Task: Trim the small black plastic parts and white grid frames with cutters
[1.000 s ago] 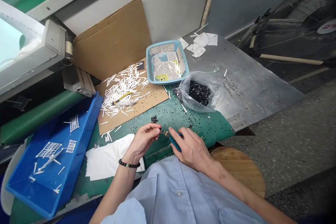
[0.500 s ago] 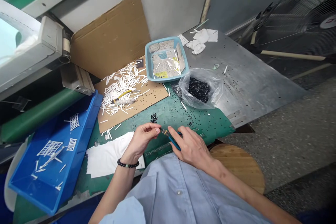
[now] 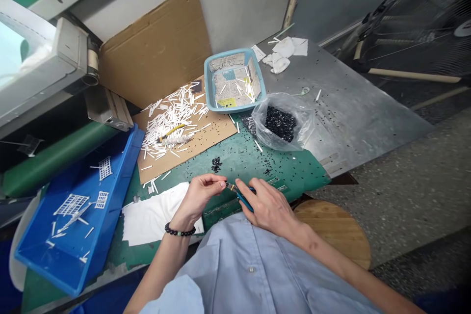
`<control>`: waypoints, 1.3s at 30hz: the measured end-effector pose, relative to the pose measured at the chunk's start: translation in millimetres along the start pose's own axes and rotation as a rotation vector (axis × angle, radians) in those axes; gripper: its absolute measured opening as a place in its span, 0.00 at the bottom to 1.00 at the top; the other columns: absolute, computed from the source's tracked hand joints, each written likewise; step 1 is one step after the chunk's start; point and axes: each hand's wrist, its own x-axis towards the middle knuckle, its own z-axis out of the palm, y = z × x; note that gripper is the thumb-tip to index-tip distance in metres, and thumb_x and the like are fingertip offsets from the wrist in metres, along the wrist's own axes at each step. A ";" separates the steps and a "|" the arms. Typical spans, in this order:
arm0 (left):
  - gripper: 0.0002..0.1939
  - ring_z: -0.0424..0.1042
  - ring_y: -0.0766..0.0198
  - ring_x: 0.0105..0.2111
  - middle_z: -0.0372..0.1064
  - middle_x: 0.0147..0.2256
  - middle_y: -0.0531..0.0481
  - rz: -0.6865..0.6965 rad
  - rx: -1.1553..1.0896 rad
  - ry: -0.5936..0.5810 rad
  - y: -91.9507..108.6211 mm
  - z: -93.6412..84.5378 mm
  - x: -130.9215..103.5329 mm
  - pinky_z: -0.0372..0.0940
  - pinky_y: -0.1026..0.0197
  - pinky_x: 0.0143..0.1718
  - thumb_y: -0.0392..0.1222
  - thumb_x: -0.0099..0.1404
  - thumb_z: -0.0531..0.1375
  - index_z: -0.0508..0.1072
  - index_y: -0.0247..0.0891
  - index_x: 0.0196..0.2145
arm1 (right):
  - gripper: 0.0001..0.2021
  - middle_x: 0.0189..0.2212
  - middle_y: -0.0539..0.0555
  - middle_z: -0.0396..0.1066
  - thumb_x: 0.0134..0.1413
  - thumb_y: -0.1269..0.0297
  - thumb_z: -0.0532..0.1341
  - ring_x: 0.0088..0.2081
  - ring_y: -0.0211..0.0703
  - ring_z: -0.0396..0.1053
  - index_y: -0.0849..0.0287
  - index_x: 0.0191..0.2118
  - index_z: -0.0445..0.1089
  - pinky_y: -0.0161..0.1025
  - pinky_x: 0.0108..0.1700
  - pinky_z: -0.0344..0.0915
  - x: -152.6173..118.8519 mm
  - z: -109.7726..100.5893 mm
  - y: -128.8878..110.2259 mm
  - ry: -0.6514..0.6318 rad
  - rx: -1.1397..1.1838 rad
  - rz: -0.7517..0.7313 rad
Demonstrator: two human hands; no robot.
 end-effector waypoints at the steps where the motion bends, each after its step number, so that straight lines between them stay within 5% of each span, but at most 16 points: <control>1: 0.17 0.65 0.69 0.27 0.72 0.26 0.49 -0.004 0.008 -0.002 -0.8 0.3 -0.1 0.61 0.67 0.28 0.47 0.47 0.72 0.79 0.33 0.33 | 0.21 0.34 0.56 0.65 0.60 0.63 0.54 0.33 0.45 0.64 0.62 0.57 0.63 0.40 0.33 0.61 -0.5 1.0 -0.1 -0.007 -0.001 -0.004; 9: 0.17 0.66 0.70 0.27 0.72 0.27 0.49 -0.034 -0.085 -0.014 -18.5 2.3 1.1 0.61 0.67 0.29 0.45 0.48 0.71 0.79 0.33 0.35 | 0.19 0.34 0.54 0.67 0.61 0.65 0.54 0.30 0.40 0.68 0.62 0.57 0.64 0.37 0.31 0.64 -8.8 21.6 2.7 -0.015 0.177 0.008; 12: 0.17 0.66 0.72 0.27 0.71 0.29 0.50 -0.067 -0.273 0.027 -23.9 -8.7 4.3 0.61 0.69 0.31 0.41 0.49 0.70 0.78 0.33 0.37 | 0.20 0.34 0.53 0.67 0.62 0.64 0.53 0.32 0.40 0.69 0.62 0.57 0.63 0.36 0.33 0.65 -10.8 26.1 5.4 0.019 0.320 0.065; 17: 0.09 0.68 0.69 0.29 0.70 0.31 0.48 -0.093 -0.468 0.039 -29.3 -32.8 22.9 0.62 0.66 0.32 0.41 0.50 0.66 0.71 0.34 0.28 | 0.20 0.34 0.53 0.67 0.61 0.62 0.55 0.33 0.41 0.68 0.60 0.57 0.64 0.37 0.33 0.65 -12.0 26.3 8.5 -0.023 0.402 0.153; 19: 0.08 0.66 0.68 0.28 0.70 0.31 0.48 -0.027 -0.301 0.111 -31.6 -35.9 33.8 0.61 0.65 0.30 0.42 0.53 0.63 0.70 0.35 0.28 | 0.20 0.35 0.53 0.67 0.61 0.62 0.55 0.33 0.41 0.68 0.59 0.58 0.64 0.37 0.33 0.66 -11.4 26.5 8.8 -0.041 0.411 0.157; 23: 0.08 0.66 0.62 0.30 0.69 0.31 0.48 0.264 0.443 0.346 -35.8 -30.6 50.7 0.60 0.60 0.36 0.42 0.60 0.58 0.73 0.37 0.35 | 0.21 0.35 0.53 0.66 0.61 0.62 0.55 0.33 0.41 0.68 0.58 0.59 0.63 0.37 0.34 0.66 -9.5 27.2 8.9 -0.046 0.415 0.143; 25: 0.09 0.67 0.59 0.34 0.69 0.32 0.47 0.371 0.738 0.368 -36.8 -27.0 53.8 0.59 0.57 0.40 0.41 0.62 0.56 0.74 0.39 0.38 | 0.21 0.35 0.53 0.66 0.61 0.61 0.55 0.33 0.41 0.68 0.58 0.59 0.63 0.37 0.34 0.66 -9.4 27.1 9.3 -0.041 0.407 0.142; 28: 0.08 0.66 0.58 0.33 0.68 0.32 0.46 0.426 0.866 0.348 -36.1 -25.3 54.1 0.58 0.58 0.39 0.40 0.63 0.56 0.75 0.40 0.36 | 0.21 0.35 0.53 0.66 0.61 0.61 0.55 0.33 0.41 0.68 0.58 0.58 0.63 0.37 0.35 0.66 -10.4 26.7 10.1 -0.042 0.393 0.149; 33: 0.04 0.64 0.63 0.28 0.67 0.27 0.50 0.357 0.630 0.313 -32.2 -27.6 50.9 0.57 0.61 0.35 0.40 0.59 0.60 0.72 0.39 0.29 | 0.22 0.36 0.55 0.65 0.61 0.61 0.55 0.37 0.44 0.67 0.60 0.59 0.61 0.39 0.39 0.66 -8.6 26.1 10.5 -0.026 0.313 0.126; 39: 0.18 0.65 0.70 0.27 0.70 0.28 0.52 0.072 -0.029 0.066 -27.5 -20.4 30.2 0.56 0.67 0.29 0.46 0.51 0.69 0.75 0.36 0.37 | 0.23 0.37 0.57 0.65 0.60 0.62 0.55 0.36 0.46 0.63 0.62 0.59 0.62 0.42 0.40 0.63 2.0 15.7 6.2 -0.016 0.123 0.047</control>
